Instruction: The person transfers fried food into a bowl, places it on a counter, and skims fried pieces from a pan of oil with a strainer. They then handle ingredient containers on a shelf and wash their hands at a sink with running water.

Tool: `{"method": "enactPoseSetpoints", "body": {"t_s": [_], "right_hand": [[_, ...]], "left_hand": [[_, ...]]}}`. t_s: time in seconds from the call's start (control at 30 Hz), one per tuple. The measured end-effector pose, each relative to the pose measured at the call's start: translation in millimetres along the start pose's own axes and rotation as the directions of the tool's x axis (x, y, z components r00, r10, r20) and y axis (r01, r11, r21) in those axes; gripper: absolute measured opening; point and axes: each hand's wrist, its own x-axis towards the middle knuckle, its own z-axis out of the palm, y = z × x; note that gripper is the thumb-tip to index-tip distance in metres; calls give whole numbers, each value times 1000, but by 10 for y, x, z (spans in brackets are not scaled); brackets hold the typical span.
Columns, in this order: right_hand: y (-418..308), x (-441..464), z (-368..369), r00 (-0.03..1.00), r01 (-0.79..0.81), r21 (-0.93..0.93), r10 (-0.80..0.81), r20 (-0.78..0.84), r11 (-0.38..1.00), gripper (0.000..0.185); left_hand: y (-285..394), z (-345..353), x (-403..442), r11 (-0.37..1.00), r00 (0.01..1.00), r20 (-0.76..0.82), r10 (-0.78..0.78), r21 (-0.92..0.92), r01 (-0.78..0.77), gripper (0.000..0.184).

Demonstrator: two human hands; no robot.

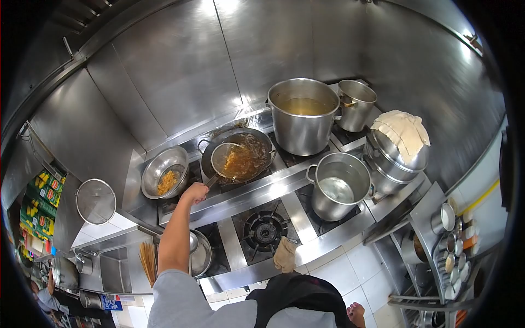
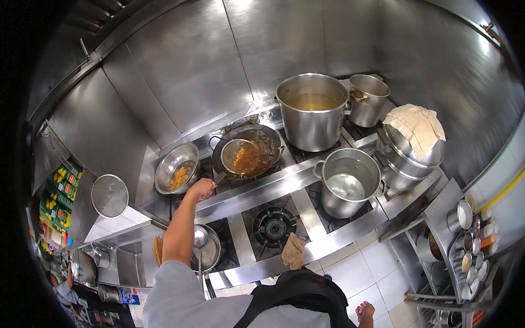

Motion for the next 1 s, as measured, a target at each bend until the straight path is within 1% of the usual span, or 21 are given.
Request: {"method": "enactPoseSetpoints", "body": {"t_s": [0.03, 0.07, 0.1, 0.13, 0.2, 0.23, 0.3, 0.33, 0.37, 0.4, 0.5, 0.6, 0.67, 0.7, 0.73, 0.77, 0.8, 0.83, 0.87, 0.93, 1.0], "right_hand": [[13, 20, -36, 998, -18, -17, 19, 61, 1000, 19], [22, 44, -59, 992, -34, -34, 38, 121, 999, 19], [28, 75, -62, 992, -34, -35, 38, 122, 999, 19], [37, 107, -62, 993, -45, -22, 47, 111, 999, 18], [42, 142, -62, 993, -57, -7, 58, 100, 998, 17], [27, 147, -49, 989, -59, 8, 58, 135, 998, 17], [27, 147, -26, 984, -62, 23, 57, 169, 998, 17], [-3, 33, 52, 991, -11, -6, 12, 134, 1000, 17], [-13, -3, 85, 994, 39, -37, -35, 101, 999, 17], [-38, -39, 113, 994, 39, -36, -36, 101, 999, 17], [-74, -40, 162, 995, 16, -8, -15, 94, 1000, 18], [-90, -120, 205, 995, 36, -74, -29, 98, 997, 19], [-69, -106, 209, 991, 89, -160, -71, 114, 983, 18], [-81, -96, 200, 991, 89, -159, -71, 115, 983, 18], [-104, -67, 174, 987, 50, -101, -34, 156, 994, 19], [-107, -41, 155, 980, 8, -45, 2, 198, 999, 20], [-99, -6, 159, 980, 7, -44, 2, 198, 999, 20], [-105, -25, 180, 987, 21, -52, -13, 157, 998, 20], [-85, -64, 161, 993, 33, -61, -26, 113, 998, 21], [-85, -107, 141, 990, 42, -69, -33, 134, 997, 20], [-81, -56, 135, 990, 75, -86, -64, 127, 993, 20]], "left_hand": [[7, 44, 2, 1000, 1000, 0, -1, 0, 1, 19], [21, 86, 7, 995, 997, 64, -40, -86, 46, 15], [34, 124, 11, 981, 989, 131, -72, -167, 94, 12], [46, 168, 13, 982, 989, 131, -73, -167, 94, 12], [69, 256, 3, 961, 975, 202, -97, -236, 145, 7], [60, 285, 19, 961, 974, 203, -97, -236, 145, 7], [44, 342, 52, 909, 955, 290, -68, -376, 179, 7], [53, 369, 46, 910, 955, 290, -67, -375, 178, 7], [67, 398, 37, 886, 951, 300, -73, -418, 200, 8], [82, 427, 26, 860, 948, 309, -78, -461, 221, 8], [87, 510, 11, 833, 945, 322, -51, -509, 218, 10], [110, 569, -62, 806, 946, 321, -35, -550, 216, 11], [81, 592, -69, 793, 946, 323, -14, -573, 207, 10], [76, 597, -68, 779, 946, 325, 6, -595, 200, 10], [121, 594, -123, 779, 946, 324, 6, -594, 198, 10], [165, 585, -179, 784, 956, 294, 10, -595, 175, 10], [213, 569, -230, 789, 964, 264, 13, -595, 152, 10], [240, 523, -243, 791, 964, 266, 13, -592, 153, 10], [274, 458, -246, 790, 969, 245, 43, -602, 117, 10], [431, 345, -331, 799, 980, 186, 75, -599, 52, 10], [523, 226, -432, 771, 978, 152, 142, -637, -13, 11]]}}
